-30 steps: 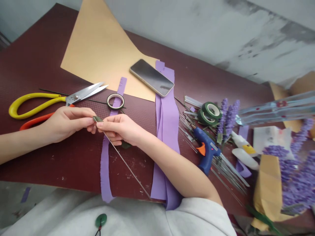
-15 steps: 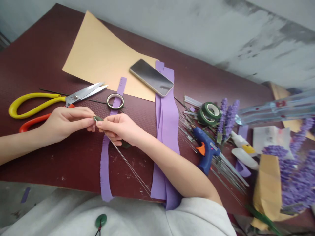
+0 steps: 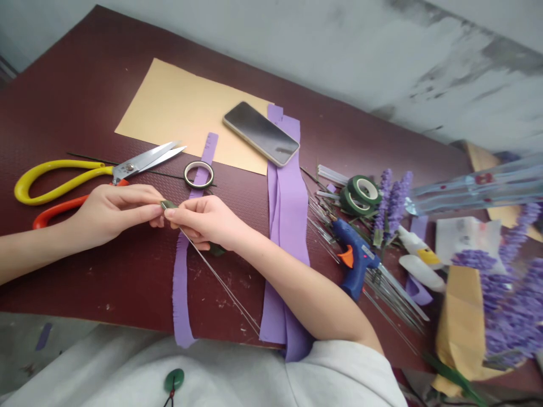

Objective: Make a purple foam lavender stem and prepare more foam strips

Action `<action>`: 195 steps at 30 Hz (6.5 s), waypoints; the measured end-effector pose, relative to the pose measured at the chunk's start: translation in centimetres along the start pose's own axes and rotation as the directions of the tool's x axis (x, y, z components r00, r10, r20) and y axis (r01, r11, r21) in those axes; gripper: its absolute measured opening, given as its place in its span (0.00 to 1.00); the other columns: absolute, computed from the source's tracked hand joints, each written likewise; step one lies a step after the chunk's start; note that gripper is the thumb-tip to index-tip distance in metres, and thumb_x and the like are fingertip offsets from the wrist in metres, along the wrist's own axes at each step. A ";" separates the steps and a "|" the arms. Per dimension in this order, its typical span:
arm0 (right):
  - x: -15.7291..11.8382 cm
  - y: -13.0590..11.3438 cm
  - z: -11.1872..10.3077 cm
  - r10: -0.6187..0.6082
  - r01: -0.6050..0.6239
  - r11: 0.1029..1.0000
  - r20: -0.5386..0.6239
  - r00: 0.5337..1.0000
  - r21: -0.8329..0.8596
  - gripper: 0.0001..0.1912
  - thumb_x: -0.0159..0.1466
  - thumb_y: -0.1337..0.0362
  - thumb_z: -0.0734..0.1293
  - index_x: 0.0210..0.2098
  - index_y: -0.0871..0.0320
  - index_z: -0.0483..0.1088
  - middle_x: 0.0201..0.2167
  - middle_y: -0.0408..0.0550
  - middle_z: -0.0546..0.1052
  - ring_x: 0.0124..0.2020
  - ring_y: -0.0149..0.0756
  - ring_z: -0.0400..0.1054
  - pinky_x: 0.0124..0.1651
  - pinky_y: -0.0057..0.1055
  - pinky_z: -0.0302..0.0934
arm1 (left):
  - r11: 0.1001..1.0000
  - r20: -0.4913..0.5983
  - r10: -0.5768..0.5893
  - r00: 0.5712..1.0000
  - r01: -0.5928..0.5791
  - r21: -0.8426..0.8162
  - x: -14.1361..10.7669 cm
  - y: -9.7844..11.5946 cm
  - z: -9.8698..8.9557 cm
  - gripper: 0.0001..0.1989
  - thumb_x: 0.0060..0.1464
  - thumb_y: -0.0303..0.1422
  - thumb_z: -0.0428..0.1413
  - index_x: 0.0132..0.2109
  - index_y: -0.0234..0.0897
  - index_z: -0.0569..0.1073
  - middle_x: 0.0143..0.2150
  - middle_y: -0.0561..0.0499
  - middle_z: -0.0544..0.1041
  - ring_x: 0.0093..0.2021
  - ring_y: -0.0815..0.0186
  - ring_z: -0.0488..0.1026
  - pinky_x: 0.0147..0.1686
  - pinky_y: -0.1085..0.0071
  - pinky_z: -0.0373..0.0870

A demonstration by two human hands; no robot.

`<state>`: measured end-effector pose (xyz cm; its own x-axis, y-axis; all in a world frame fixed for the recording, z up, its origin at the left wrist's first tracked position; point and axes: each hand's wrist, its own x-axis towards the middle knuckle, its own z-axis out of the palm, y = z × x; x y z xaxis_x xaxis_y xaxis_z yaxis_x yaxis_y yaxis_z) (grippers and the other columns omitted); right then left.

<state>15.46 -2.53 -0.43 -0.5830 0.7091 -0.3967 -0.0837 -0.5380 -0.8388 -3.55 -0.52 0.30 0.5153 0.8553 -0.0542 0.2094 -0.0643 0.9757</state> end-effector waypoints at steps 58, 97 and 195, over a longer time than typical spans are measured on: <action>-1.0 1.4 1.4 -0.741 0.211 -0.056 0.182 0.646 -0.976 0.12 0.66 0.61 0.58 0.33 0.57 0.70 0.24 0.44 0.73 0.24 0.27 0.62 0.30 0.27 0.52 | 0.888 0.057 -0.252 0.966 0.254 -0.383 -0.1 -0.5 0.9 0.02 0.46 0.26 0.60 0.27 0.34 0.75 0.20 0.54 0.76 0.22 0.73 0.72 0.24 0.78 0.66; 0.1 0.8 1.1 -0.163 0.196 0.960 -0.172 0.972 0.201 0.15 0.52 0.62 0.73 0.27 0.58 0.61 0.17 0.35 0.70 0.13 0.17 0.50 0.12 0.17 0.45 | 0.927 0.012 -0.061 0.998 0.061 -0.370 0.2 -0.9 0.6 0.04 0.49 0.30 0.60 0.31 0.33 0.74 0.24 0.53 0.77 0.25 0.71 0.74 0.27 0.77 0.69; -0.2 0.5 1.5 -0.245 0.283 0.952 -0.267 0.932 0.114 0.09 0.55 0.63 0.70 0.27 0.60 0.66 0.16 0.35 0.68 0.11 0.16 0.51 0.13 0.18 0.47 | 0.995 -0.043 0.103 0.994 -0.103 -0.009 -0.3 -0.2 0.2 0.10 0.53 0.28 0.52 0.43 0.33 0.72 0.26 0.54 0.72 0.22 0.73 0.68 0.25 0.74 0.69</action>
<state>14.32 -3.58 -0.26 -0.3072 0.9143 -0.2641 -0.3368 -0.3640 -0.8684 -3.59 -0.87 0.07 0.4978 0.8655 0.0555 0.1480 -0.1478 0.9779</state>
